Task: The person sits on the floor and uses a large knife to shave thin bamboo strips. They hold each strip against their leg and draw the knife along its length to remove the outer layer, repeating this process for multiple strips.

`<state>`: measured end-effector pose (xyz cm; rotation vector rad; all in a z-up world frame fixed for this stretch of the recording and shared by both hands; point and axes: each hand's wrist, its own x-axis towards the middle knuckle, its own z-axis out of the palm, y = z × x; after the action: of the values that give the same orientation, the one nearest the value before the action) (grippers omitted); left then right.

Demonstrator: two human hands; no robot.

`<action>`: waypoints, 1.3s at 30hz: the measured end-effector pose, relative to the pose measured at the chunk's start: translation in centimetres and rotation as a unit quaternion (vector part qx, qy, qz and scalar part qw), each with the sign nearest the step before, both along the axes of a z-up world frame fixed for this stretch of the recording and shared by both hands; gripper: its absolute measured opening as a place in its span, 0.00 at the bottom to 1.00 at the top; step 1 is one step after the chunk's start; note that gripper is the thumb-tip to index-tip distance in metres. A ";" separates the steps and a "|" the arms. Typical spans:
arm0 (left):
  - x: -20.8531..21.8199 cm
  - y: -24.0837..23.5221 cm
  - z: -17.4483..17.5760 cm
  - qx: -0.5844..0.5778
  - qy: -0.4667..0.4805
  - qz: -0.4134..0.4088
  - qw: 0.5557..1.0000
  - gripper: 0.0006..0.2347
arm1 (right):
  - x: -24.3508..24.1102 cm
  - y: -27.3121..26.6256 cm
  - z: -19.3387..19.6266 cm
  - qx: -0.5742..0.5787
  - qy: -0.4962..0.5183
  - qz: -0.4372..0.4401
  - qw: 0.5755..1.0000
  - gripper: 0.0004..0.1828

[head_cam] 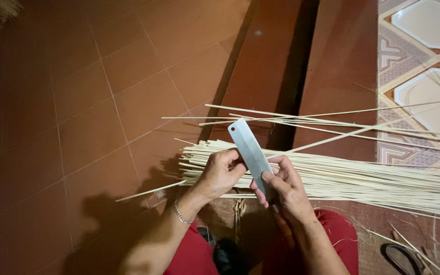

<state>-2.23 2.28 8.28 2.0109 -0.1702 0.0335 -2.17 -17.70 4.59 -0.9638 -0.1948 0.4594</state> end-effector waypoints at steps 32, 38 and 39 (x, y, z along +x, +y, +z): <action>-0.4 0.9 -3.2 -0.027 -0.064 -0.056 0.996 0.04 | -1.5 0.4 -1.4 -0.042 -0.008 0.001 0.999 0.12; -0.5 0.1 -1.7 -0.029 -0.057 -0.058 0.996 0.05 | -1.5 -0.2 -1.4 -0.023 0.002 0.011 1.000 0.12; -0.5 0.1 -1.6 -0.029 -0.068 -0.063 0.995 0.05 | -1.6 -0.3 -1.3 -0.022 0.006 0.005 1.000 0.11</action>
<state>-2.73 2.35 6.65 1.9366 -0.3788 0.0946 -3.81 -17.95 3.32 -1.0037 -0.1795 0.4797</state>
